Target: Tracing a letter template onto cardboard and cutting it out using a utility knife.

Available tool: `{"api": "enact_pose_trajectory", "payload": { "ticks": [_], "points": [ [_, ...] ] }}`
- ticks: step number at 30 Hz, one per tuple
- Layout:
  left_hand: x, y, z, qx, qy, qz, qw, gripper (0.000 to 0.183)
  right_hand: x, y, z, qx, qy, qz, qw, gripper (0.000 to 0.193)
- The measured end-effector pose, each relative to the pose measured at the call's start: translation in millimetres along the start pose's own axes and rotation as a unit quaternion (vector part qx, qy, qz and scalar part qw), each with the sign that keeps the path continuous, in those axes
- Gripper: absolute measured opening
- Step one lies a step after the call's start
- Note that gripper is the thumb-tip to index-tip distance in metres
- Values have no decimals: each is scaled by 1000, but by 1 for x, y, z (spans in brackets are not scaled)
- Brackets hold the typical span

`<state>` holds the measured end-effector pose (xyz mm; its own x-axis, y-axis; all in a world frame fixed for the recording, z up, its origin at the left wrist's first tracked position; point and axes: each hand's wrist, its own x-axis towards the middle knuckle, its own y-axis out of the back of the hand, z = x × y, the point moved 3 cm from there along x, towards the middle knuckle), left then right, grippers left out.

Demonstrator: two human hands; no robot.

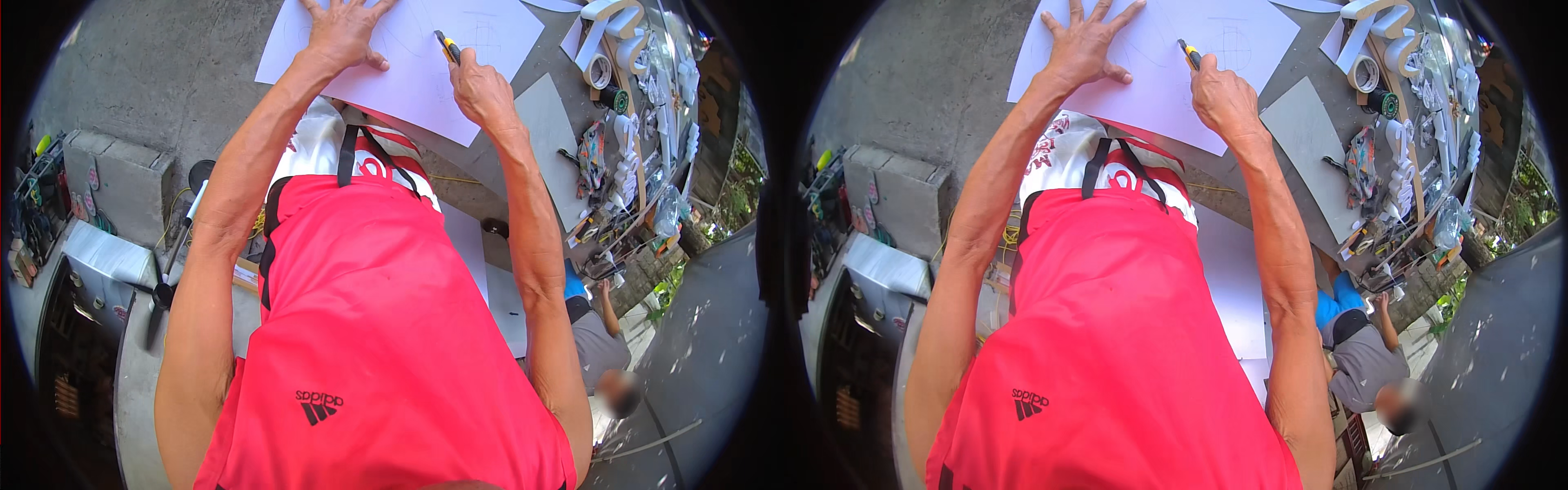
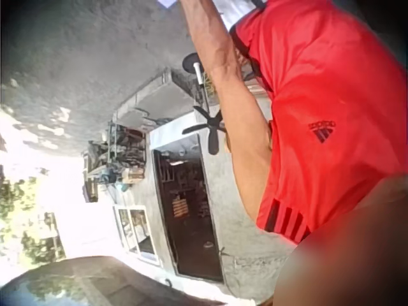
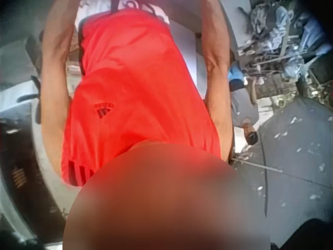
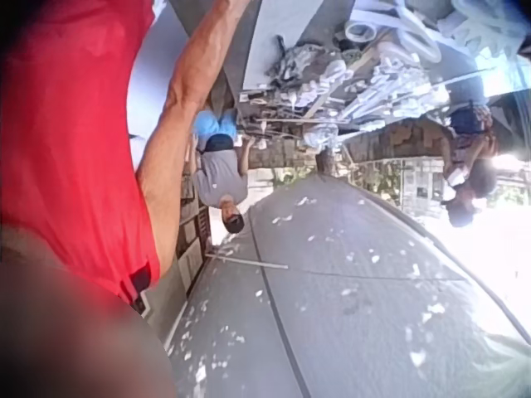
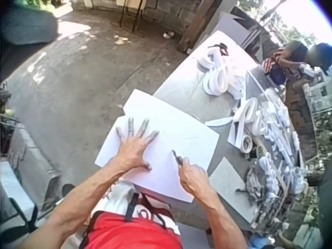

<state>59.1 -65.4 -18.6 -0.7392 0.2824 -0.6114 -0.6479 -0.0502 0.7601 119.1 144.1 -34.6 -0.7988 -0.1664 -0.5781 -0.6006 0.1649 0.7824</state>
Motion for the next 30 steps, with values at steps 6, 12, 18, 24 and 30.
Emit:
{"api": "enact_pose_trajectory", "payload": {
  "ticks": [6,12,18,24,30],
  "points": [
    [13,-21,-4,-35,-22,83,996,133,-2,-6,-8,6,-39,11,999,24],
    [11,-23,-4,-36,-16,86,996,134,-6,-11,-11,13,-51,13,999,20],
    [13,-21,-3,-42,-6,70,997,134,-8,-8,-13,8,-45,10,999,21],
    [13,-22,-5,-39,-5,66,997,134,-10,-7,-15,29,-51,12,998,22],
    [14,-23,-4,-41,-11,72,997,134,-10,-1,-14,40,-62,2,997,26]
  ]
}}
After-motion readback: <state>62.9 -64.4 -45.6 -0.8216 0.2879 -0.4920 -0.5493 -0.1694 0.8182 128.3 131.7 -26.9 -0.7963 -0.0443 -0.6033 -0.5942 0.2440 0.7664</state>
